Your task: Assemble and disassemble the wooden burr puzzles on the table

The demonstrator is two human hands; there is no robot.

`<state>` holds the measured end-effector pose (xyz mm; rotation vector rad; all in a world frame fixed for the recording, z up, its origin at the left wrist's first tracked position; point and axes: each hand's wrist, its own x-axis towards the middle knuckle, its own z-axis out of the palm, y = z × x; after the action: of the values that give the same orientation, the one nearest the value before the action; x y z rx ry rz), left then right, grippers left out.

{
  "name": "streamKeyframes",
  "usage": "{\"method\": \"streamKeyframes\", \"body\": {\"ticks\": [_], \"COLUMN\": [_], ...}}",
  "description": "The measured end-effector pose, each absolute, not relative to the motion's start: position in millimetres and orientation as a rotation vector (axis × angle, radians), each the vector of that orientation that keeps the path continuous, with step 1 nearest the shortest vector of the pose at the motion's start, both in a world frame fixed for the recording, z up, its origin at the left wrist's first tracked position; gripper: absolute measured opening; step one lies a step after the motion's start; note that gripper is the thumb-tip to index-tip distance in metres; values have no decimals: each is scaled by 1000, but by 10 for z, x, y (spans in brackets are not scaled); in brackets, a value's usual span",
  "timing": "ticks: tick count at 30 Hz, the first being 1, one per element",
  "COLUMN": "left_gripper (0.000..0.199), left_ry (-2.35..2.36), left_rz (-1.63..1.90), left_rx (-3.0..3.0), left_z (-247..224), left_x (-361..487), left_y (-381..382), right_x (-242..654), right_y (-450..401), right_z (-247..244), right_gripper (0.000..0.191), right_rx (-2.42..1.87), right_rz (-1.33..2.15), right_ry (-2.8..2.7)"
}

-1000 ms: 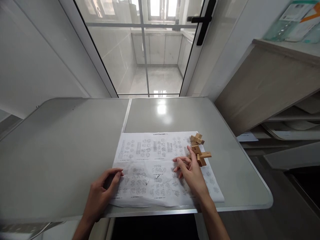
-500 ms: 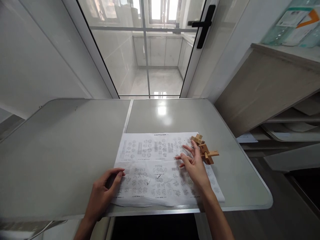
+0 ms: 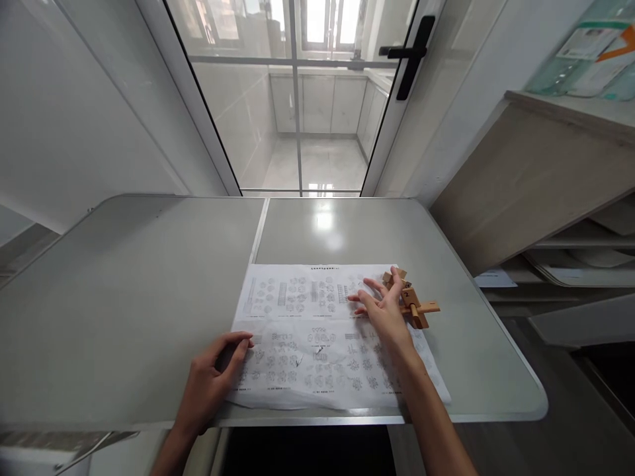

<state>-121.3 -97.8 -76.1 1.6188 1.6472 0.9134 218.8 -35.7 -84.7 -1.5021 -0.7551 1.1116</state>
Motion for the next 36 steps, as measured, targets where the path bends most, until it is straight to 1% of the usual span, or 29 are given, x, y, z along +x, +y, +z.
{"method": "streamKeyframes", "body": {"ticks": [4, 10, 18, 22, 25, 28, 30, 33, 36], "left_gripper": [29, 29, 31, 30, 30, 29, 28, 25, 25], "left_ry": [1642, 1642, 1627, 1635, 1632, 1629, 1616, 1545, 1405], "left_rz": [913, 912, 920, 917, 912, 912, 916, 918, 889], "left_rx": [1620, 1633, 1639, 1629, 1628, 1640, 1676, 1769, 1784], "left_z": [-768, -725, -709, -723, -737, -750, -746, -693, -587], "left_x": [-1218, -1198, -1202, -1206, -1210, -1213, -1203, -1148, -1046], "left_y": [-980, -981, -983, -988, -989, -983, -982, -1009, -1066], "right_x": [2198, 2200, 2225, 2221, 2155, 2027, 1926, 1780, 1656], "right_y": [-329, -334, -329, -349, -427, -577, -697, -861, -978], "right_z": [-846, -854, -999, -976, -864, -715, -637, -582, -571], "right_gripper": [129, 113, 100, 86, 64, 44, 36, 35, 43], "right_rx": [-1485, -1519, -1529, -1513, -1434, -1336, -1253, -1150, -992], "right_rz": [1137, 1130, 1093, 1038, 1025, 1155, 1283, 1454, 1616], "right_ry": [-762, -769, -823, -833, -859, -921, -970, -1060, -1066]}}
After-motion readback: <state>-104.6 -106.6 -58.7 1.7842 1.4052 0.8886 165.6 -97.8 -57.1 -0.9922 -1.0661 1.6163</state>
